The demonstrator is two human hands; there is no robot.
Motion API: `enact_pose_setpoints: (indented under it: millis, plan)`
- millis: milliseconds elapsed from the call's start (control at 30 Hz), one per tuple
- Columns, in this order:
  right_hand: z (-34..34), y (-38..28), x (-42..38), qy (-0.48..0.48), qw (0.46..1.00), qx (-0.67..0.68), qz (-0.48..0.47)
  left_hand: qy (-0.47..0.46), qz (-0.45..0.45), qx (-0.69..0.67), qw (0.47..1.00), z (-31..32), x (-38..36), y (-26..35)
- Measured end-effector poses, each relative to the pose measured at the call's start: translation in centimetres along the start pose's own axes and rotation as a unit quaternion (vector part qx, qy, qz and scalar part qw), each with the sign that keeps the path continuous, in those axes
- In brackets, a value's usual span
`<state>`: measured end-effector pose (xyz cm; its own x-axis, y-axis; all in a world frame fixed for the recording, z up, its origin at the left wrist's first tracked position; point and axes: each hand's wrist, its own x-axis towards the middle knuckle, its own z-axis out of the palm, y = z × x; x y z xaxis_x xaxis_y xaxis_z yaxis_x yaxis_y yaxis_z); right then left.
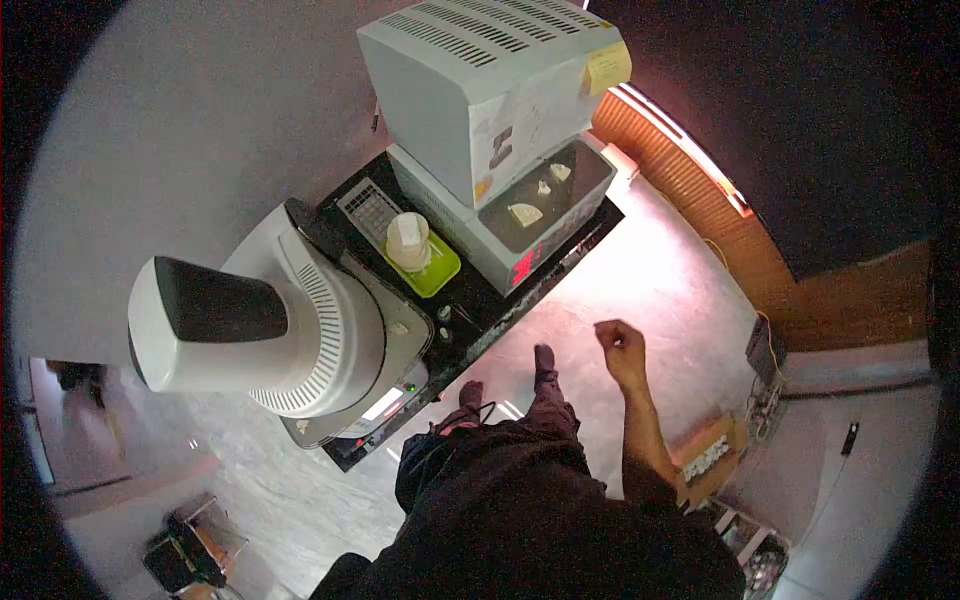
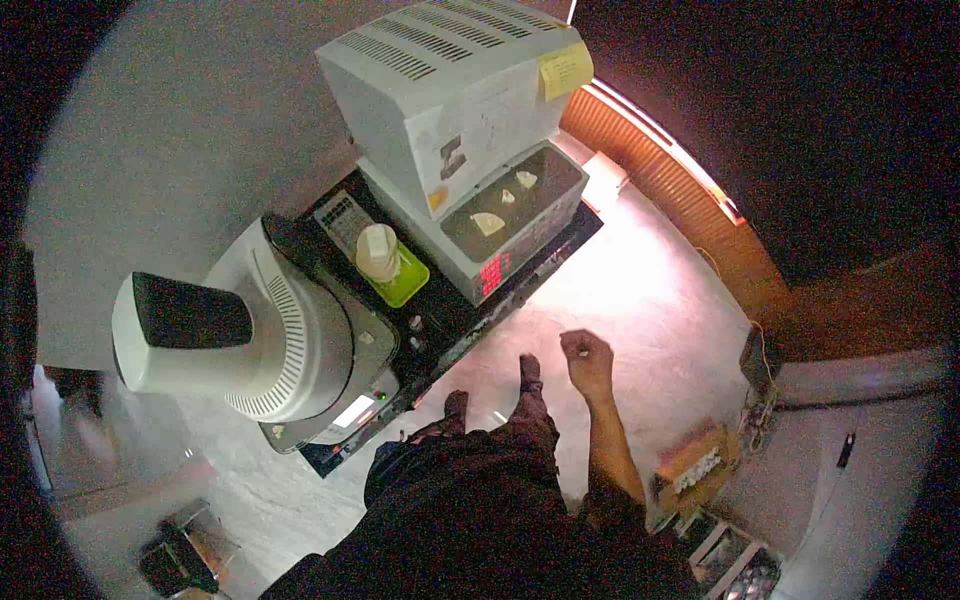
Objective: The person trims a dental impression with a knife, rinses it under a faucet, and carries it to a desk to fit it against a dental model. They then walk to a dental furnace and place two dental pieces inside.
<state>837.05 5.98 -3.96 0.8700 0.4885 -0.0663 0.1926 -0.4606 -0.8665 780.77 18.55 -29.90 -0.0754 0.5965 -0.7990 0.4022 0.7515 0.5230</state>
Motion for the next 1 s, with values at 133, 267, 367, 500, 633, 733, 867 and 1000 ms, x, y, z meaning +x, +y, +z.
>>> enact_pose_setpoints:
  millis: [133,267,367,500,633,733,867,1000]
  plan:
    - [-1.0,-2.3,10.2,0.059,0.990,-0.026,-0.126,0.056,-0.052,-0.038,0.996,3.6,-3.1,-4.1]
    - [-1.2,-5.4,18.9,0.025,0.955,-0.050,-0.293,0.072,-0.036,-0.062,0.995,7.7,-5.5,-6.2]
    - [-0.6,-5.8,24.1,0.011,0.937,-0.086,-0.339,0.079,0.034,-0.084,0.993,13.8,-12.2,2.1]
    - [0.2,-6.5,27.6,-0.013,0.928,-0.098,-0.360,0.089,0.050,-0.105,0.989,18.1,-14.5,3.0]
    - [0.8,-8.8,28.3,-0.022,0.925,-0.172,-0.339,0.134,0.006,-0.185,0.973,21.1,-16.0,2.2]
    - [1.5,-9.3,28.7,-0.026,0.922,-0.190,-0.336,0.137,0.029,-0.146,0.979,22.4,-16.8,0.9]
    - [1.9,-9.5,29.0,-0.037,0.930,-0.207,-0.302,0.118,0.032,-0.109,0.987,23.2,-17.4,0.4]
    - [2.2,-9.4,29.1,-0.017,0.925,-0.196,-0.326,0.116,0.004,-0.157,0.981,22.7,-16.1,-1.2]
